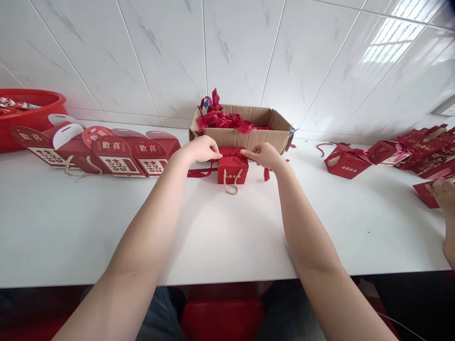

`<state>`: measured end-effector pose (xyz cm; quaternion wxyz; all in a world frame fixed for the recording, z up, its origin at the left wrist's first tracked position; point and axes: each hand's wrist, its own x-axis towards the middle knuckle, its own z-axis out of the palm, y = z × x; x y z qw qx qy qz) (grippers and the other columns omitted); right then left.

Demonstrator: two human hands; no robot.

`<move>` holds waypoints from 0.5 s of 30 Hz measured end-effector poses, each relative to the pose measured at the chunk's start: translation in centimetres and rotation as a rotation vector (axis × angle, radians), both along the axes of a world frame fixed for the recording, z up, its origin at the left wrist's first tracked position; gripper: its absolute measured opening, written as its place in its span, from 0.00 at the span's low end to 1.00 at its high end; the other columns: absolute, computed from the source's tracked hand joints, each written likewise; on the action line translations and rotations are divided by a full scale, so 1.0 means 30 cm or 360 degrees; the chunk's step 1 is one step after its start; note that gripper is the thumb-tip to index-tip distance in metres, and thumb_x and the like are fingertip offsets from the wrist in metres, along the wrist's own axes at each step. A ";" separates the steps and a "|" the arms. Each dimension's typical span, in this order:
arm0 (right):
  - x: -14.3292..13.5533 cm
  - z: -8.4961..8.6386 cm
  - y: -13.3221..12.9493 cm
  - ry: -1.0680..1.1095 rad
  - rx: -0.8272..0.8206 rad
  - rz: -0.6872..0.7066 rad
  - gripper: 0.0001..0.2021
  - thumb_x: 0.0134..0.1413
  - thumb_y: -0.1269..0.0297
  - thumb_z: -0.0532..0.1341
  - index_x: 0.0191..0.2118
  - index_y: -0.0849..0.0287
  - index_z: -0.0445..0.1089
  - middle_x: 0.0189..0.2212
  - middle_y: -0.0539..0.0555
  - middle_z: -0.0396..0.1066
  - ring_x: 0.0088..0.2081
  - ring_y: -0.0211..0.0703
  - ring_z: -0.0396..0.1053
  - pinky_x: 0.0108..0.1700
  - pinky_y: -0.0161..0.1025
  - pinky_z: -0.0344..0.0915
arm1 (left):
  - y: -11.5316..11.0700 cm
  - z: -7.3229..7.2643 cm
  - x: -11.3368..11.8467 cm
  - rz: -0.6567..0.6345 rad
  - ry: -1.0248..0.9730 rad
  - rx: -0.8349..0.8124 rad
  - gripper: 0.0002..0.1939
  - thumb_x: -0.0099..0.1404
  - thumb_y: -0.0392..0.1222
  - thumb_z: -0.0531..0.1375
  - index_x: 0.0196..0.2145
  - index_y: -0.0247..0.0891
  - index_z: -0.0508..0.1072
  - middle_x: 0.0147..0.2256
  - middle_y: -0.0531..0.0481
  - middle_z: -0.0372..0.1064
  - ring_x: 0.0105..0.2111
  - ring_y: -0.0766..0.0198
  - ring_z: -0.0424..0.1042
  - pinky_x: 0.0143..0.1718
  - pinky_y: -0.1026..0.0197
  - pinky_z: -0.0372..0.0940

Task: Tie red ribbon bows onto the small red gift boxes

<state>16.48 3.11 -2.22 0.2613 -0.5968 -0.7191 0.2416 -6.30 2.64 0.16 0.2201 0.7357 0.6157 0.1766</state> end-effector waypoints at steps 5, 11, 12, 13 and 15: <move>0.036 0.005 0.006 0.0239 -0.0335 0.0082 0.29 0.47 0.36 0.61 0.17 0.56 0.54 0.12 0.45 0.52 0.17 0.34 0.55 0.24 0.37 0.56 | 0.006 -0.003 0.003 0.0022 0.0037 -0.0001 0.07 0.50 0.46 0.67 0.24 0.42 0.76 0.30 0.49 0.76 0.31 0.57 0.73 0.31 0.60 0.63; 0.053 -0.010 0.023 0.1097 -0.0659 0.0596 0.23 0.42 0.49 0.71 0.18 0.59 0.61 0.15 0.45 0.59 0.17 0.28 0.51 0.21 0.33 0.56 | 0.013 -0.005 0.002 0.0032 0.0103 -0.0018 0.06 0.53 0.45 0.65 0.26 0.41 0.77 0.32 0.48 0.76 0.32 0.58 0.73 0.31 0.61 0.63; 0.056 -0.012 0.025 0.1205 -0.0680 0.0639 0.20 0.41 0.51 0.72 0.21 0.60 0.65 0.18 0.47 0.63 0.18 0.28 0.54 0.21 0.32 0.57 | 0.012 -0.004 0.003 0.0030 0.0101 -0.0020 0.06 0.53 0.45 0.65 0.26 0.41 0.77 0.32 0.48 0.77 0.32 0.58 0.73 0.31 0.61 0.63; 0.058 -0.015 0.027 0.1295 -0.0693 0.0666 0.18 0.40 0.53 0.73 0.24 0.61 0.68 0.20 0.49 0.68 0.19 0.29 0.58 0.22 0.32 0.59 | 0.011 -0.003 0.003 0.0030 0.0101 -0.0019 0.06 0.53 0.45 0.65 0.27 0.41 0.77 0.32 0.48 0.77 0.32 0.58 0.73 0.31 0.61 0.62; 0.061 -0.021 0.030 0.1424 -0.0705 0.0698 0.16 0.39 0.57 0.74 0.31 0.61 0.73 0.28 0.51 0.74 0.23 0.32 0.65 0.27 0.33 0.65 | 0.010 -0.003 0.005 0.0026 0.0109 -0.0009 0.06 0.53 0.45 0.65 0.26 0.41 0.77 0.31 0.48 0.76 0.32 0.58 0.73 0.30 0.61 0.62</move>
